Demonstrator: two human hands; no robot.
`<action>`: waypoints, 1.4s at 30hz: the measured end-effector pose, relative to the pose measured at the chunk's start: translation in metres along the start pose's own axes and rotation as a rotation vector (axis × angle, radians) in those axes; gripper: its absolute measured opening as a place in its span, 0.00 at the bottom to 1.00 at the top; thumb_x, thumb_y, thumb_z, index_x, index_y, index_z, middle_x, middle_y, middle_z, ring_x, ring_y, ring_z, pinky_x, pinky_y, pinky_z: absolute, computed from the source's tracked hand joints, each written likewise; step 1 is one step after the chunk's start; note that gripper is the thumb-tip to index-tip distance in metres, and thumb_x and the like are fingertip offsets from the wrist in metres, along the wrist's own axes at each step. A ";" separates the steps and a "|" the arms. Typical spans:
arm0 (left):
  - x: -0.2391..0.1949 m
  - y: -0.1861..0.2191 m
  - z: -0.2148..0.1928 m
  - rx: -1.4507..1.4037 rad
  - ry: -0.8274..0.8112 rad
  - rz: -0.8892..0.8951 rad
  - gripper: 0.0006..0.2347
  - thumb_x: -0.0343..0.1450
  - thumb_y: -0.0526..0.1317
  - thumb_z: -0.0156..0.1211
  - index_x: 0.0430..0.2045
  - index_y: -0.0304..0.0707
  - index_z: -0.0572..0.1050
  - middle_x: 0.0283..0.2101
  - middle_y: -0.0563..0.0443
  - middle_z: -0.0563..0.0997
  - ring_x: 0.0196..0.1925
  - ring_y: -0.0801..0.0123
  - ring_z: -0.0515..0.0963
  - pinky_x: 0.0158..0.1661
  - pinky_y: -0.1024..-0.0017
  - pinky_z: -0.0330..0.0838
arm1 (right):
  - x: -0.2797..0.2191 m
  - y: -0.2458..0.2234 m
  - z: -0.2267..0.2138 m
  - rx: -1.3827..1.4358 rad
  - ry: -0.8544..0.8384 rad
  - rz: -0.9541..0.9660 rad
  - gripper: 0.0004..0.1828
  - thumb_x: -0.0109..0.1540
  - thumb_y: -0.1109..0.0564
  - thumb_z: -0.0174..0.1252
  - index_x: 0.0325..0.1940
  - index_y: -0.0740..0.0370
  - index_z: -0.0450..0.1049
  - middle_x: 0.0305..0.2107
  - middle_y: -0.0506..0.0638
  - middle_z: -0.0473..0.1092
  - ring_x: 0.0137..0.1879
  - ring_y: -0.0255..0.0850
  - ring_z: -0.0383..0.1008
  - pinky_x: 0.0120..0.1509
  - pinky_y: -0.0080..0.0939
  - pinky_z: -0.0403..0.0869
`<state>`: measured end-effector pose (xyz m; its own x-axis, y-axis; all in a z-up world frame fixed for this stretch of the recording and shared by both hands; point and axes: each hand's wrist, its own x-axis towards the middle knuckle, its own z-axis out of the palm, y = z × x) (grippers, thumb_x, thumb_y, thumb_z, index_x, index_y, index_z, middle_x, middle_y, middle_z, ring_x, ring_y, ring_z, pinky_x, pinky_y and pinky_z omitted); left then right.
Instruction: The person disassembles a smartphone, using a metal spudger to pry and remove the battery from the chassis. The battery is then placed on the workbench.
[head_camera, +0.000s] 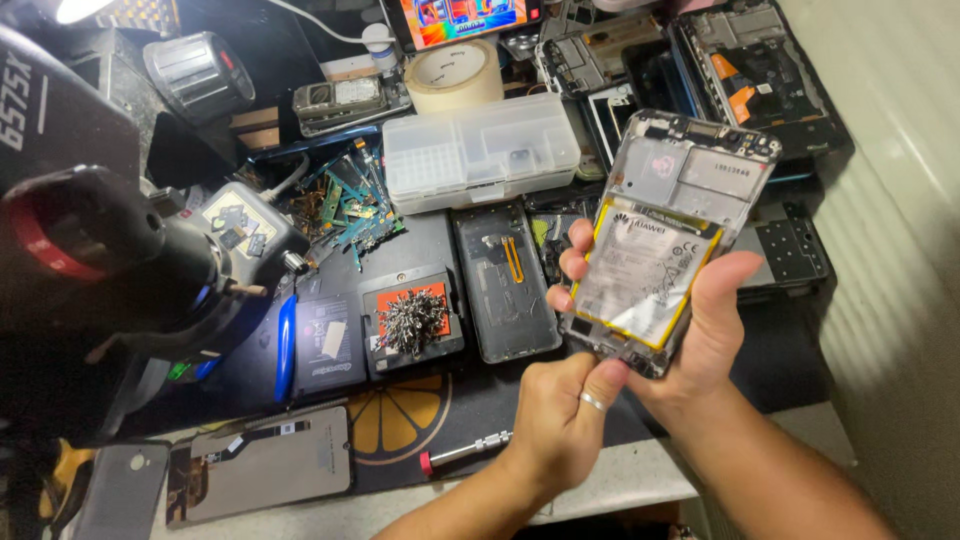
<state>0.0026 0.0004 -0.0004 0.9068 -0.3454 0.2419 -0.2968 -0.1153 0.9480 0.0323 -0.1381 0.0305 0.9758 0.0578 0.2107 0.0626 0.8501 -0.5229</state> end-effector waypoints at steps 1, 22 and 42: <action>0.002 -0.001 -0.001 0.019 0.003 0.023 0.18 0.79 0.45 0.53 0.20 0.31 0.69 0.19 0.39 0.71 0.19 0.55 0.70 0.25 0.62 0.63 | 0.000 0.001 -0.001 -0.002 0.016 -0.009 0.53 0.61 0.23 0.56 0.76 0.64 0.59 0.57 0.58 0.66 0.62 0.50 0.69 0.65 0.59 0.71; 0.014 0.015 -0.028 -0.958 -0.542 -0.840 0.17 0.81 0.47 0.46 0.23 0.37 0.67 0.17 0.56 0.63 0.15 0.80 0.54 0.15 0.78 0.44 | 0.024 -0.012 -0.020 -0.493 0.182 -0.427 0.58 0.57 0.12 0.37 0.58 0.70 0.65 0.42 0.56 0.68 0.46 0.45 0.70 0.54 0.45 0.73; 0.012 0.009 -0.027 -1.001 -0.551 -0.840 0.21 0.81 0.50 0.47 0.18 0.40 0.63 0.18 0.59 0.59 0.16 0.81 0.52 0.16 0.78 0.43 | 0.017 0.005 -0.006 -0.621 0.172 -0.480 0.66 0.52 0.09 0.46 0.70 0.70 0.58 0.51 0.56 0.64 0.54 0.46 0.67 0.61 0.52 0.71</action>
<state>0.0193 0.0204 0.0165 0.4047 -0.8455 -0.3484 0.8092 0.1536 0.5671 0.0506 -0.1363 0.0265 0.8282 -0.3651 0.4253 0.5393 0.3124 -0.7821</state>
